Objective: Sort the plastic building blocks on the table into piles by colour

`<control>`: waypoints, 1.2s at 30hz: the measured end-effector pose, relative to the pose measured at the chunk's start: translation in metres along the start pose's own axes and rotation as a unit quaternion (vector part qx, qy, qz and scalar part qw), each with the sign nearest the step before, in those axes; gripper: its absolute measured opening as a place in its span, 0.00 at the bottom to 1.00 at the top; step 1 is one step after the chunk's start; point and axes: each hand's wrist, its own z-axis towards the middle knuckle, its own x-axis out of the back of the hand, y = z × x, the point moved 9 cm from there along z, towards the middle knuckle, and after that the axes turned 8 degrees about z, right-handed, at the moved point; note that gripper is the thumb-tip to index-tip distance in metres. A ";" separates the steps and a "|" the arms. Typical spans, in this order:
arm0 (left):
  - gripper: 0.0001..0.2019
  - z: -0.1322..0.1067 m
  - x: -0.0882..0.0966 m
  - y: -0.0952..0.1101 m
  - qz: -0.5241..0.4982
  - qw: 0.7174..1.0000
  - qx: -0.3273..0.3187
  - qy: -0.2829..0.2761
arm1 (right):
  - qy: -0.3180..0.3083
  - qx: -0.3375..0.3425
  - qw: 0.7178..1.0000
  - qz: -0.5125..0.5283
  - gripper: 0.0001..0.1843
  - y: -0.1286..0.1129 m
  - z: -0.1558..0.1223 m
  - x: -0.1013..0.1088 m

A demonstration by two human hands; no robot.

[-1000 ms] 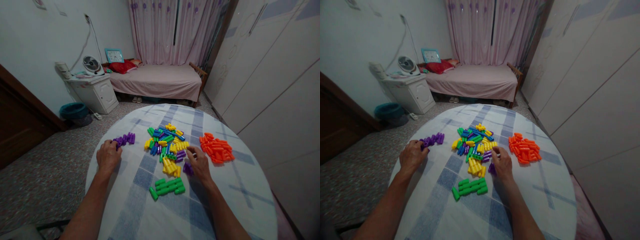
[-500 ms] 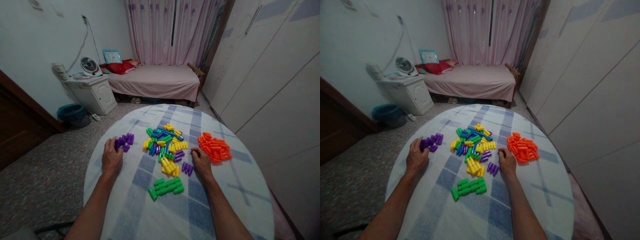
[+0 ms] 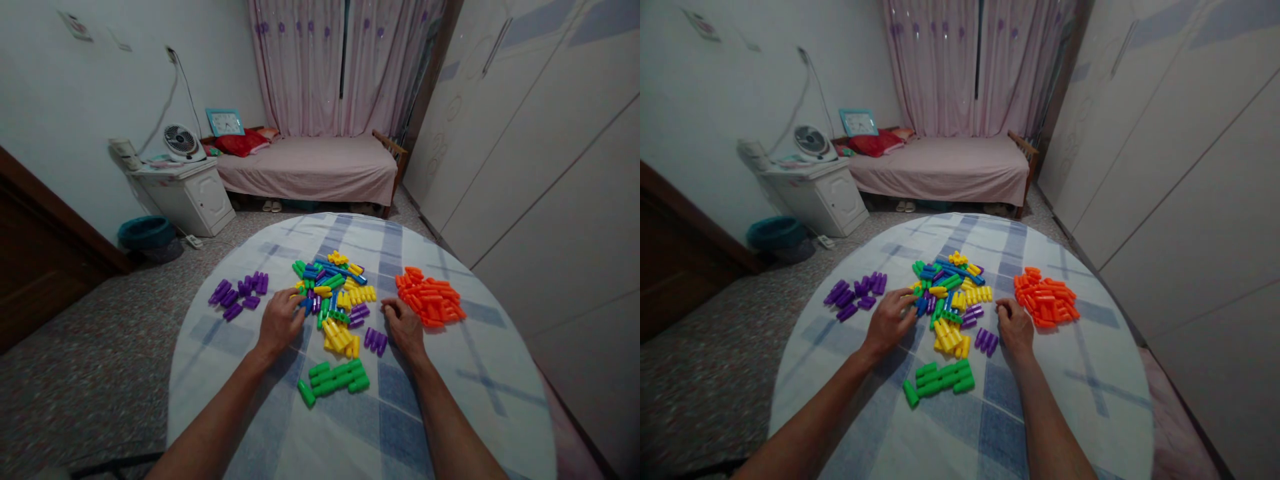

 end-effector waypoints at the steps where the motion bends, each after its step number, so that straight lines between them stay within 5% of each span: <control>1: 0.11 0.002 -0.009 0.005 0.022 0.999 0.007 -0.021 | 0.000 0.001 1.000 0.001 0.19 0.000 0.000 0.000; 4: 0.14 0.007 -0.025 0.015 0.085 0.994 0.020 -0.065 | -0.003 -0.001 1.000 0.001 0.19 0.002 0.000 0.000; 9: 0.16 0.016 -0.027 0.023 0.131 0.987 0.021 -0.090 | -0.005 -0.007 1.000 -0.006 0.18 0.003 0.000 -0.001; 16: 0.10 0.014 -0.038 0.026 0.101 0.984 0.012 -0.143 | -0.004 -0.004 1.000 -0.012 0.19 0.000 0.001 -0.001; 25: 0.18 0.012 -0.045 0.019 0.121 0.981 0.035 -0.146 | -0.007 -0.009 1.000 -0.005 0.19 0.002 0.001 -0.001; 36: 0.15 0.015 -0.037 0.009 -0.013 0.994 0.079 -0.071 | -0.001 0.000 1.000 -0.013 0.18 -0.002 0.000 0.000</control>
